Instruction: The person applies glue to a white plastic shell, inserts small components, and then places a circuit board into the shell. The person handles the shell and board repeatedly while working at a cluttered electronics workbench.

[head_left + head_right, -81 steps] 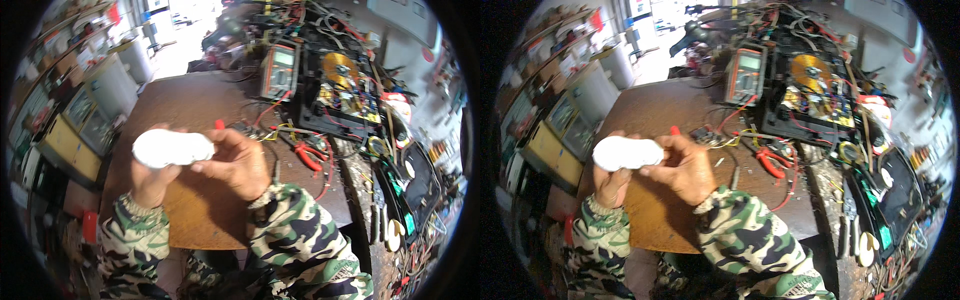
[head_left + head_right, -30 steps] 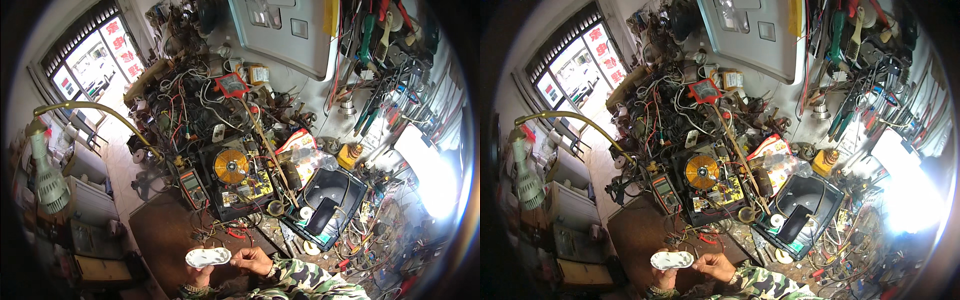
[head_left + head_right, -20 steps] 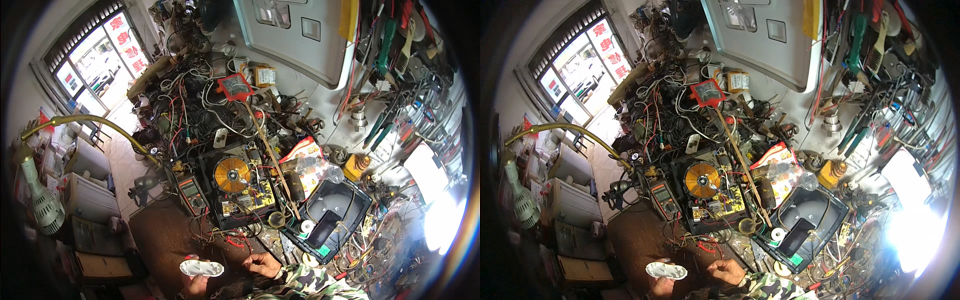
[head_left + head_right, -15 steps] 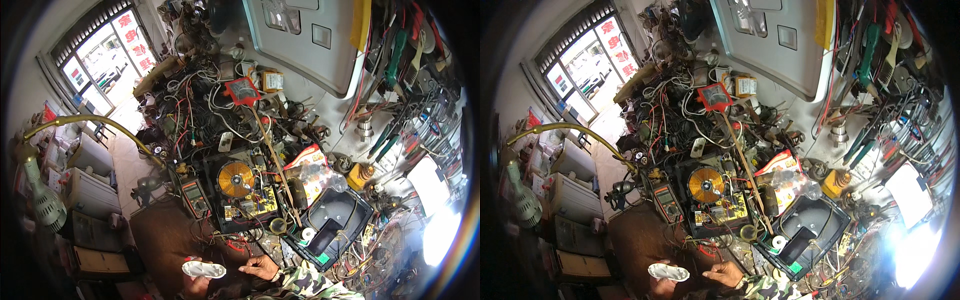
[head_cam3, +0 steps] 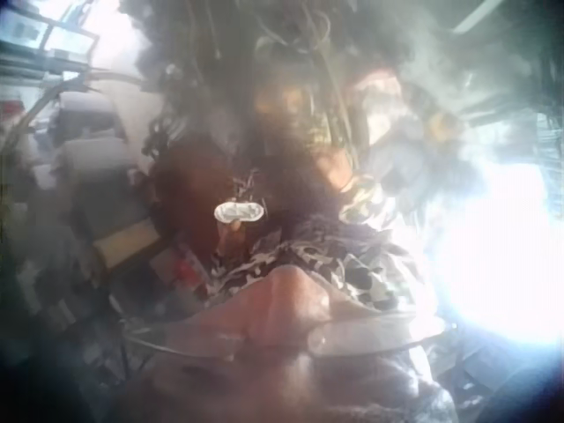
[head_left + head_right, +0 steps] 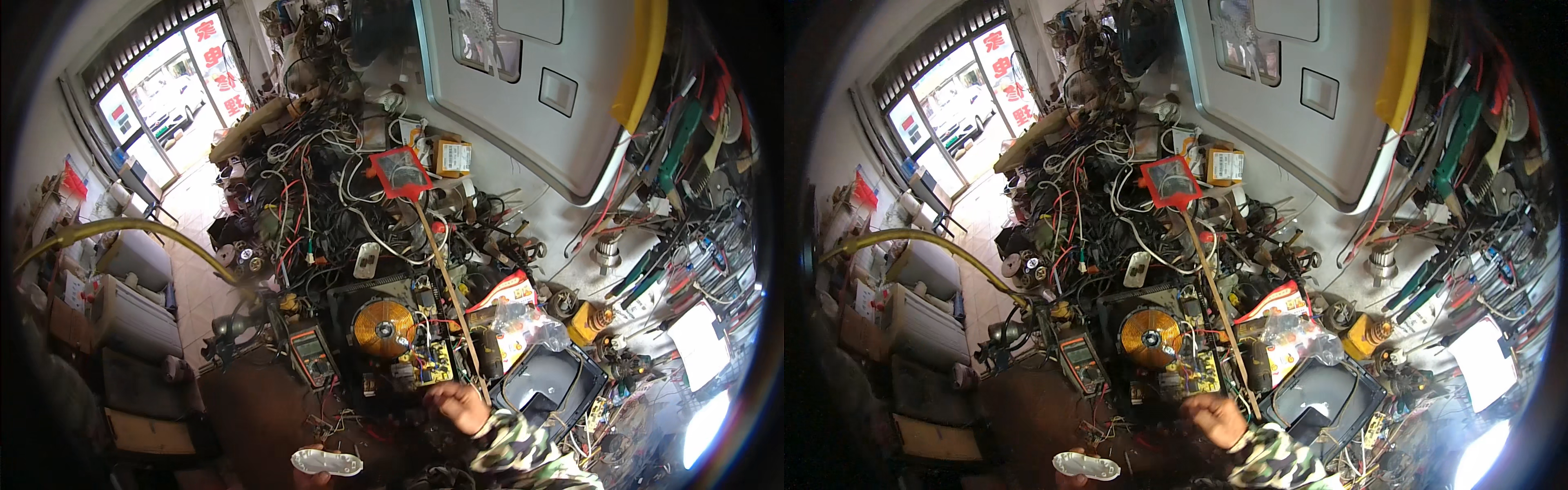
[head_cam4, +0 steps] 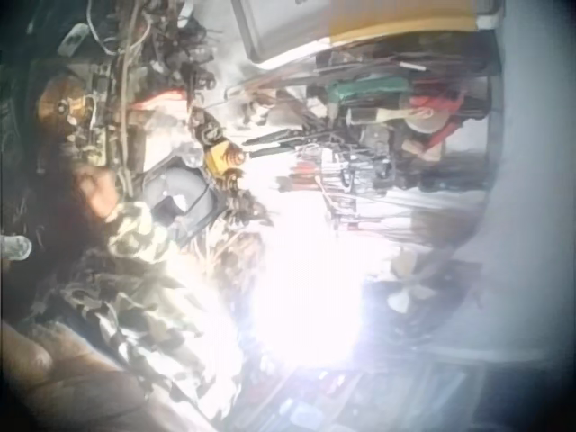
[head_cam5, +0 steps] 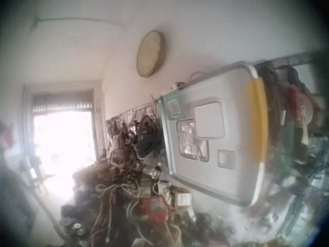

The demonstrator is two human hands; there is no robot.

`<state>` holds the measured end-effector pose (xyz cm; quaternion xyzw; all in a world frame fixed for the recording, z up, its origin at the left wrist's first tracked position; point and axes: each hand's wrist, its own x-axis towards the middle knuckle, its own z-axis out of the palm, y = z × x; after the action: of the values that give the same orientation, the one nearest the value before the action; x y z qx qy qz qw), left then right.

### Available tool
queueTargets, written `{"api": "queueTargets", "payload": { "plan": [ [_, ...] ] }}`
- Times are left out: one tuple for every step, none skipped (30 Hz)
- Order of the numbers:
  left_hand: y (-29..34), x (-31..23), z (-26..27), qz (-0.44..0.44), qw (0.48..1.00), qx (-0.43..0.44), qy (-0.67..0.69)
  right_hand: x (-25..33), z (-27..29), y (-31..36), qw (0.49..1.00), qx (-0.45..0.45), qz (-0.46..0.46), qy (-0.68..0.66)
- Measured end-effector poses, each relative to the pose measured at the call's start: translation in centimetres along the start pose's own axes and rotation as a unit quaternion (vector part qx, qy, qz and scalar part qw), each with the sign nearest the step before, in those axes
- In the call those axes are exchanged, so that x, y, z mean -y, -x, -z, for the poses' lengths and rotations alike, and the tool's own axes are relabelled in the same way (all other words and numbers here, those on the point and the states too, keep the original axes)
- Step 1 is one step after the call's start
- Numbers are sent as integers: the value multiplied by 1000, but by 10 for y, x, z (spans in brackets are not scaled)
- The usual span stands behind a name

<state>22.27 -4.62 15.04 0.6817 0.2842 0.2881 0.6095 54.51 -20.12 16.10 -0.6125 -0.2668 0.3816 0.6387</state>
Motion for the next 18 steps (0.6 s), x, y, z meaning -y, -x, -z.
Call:
{"api": "queueTargets", "payload": {
  "plan": [
    [-5, 0, -1, 9, 1000, -5, 17, 21, 21, -23, 997, 5, 65, 36],
    [-12, 0, -2, 22, 999, -6, 32, 43, 41, -47, 989, 7, 127, 71],
    [-21, -1, -5, 32, 998, -13, 48, 63, 54, -76, 978, -38, 198, 44],
    [-25, -1, -7, 45, 997, -22, 62, 113, 62, -102, 966, -98, 183, 153],
    [-31, -3, -10, 56, 995, -34, 76, 142, 75, -139, 949, -93, 243, 175],
    [-39, -5, -14, 73, 992, -43, 91, 167, 84, -179, 911, -123, 296, 259],
    [-48, -6, -17, 81, 990, -49, 103, 185, 96, -220, 911, -124, 241, 311],
    [-58, -7, -19, 91, 987, -54, 118, 206, 99, -256, 905, -114, 265, 313],
    [-68, -8, -23, 98, 985, -53, 129, 211, 115, -299, 862, -124, 296, 392],
    [-86, -6, -23, 110, 983, -30, 146, 207, 141, -337, 807, -147, 312, 480],
    [-96, -5, -23, 120, 980, -32, 157, 197, 159, -384, 776, -147, 306, 532],
    [-106, -3, -25, 129, 977, -39, 165, 189, 170, -425, 744, -139, 301, 580],
    [-114, -2, -27, 138, 974, -50, 174, 186, 172, -453, 730, -119, 299, 603],
    [-121, 0, -29, 146, 971, -58, 180, 183, 175, -477, 716, -101, 296, 624],
    [-128, 0, -30, 155, 968, -65, 187, 178, 179, -498, 701, -83, 292, 645],
    [-137, 3, -31, 162, 965, -71, 192, 173, 185, -517, 699, -70, 279, 655],
    [-144, 4, -32, 171, 962, -77, 197, 166, 191, -534, 697, -56, 264, 665],
    [-152, 7, -33, 179, 959, -78, 204, 157, 202, -546, 692, -44, 245, 678]
  ]
}}
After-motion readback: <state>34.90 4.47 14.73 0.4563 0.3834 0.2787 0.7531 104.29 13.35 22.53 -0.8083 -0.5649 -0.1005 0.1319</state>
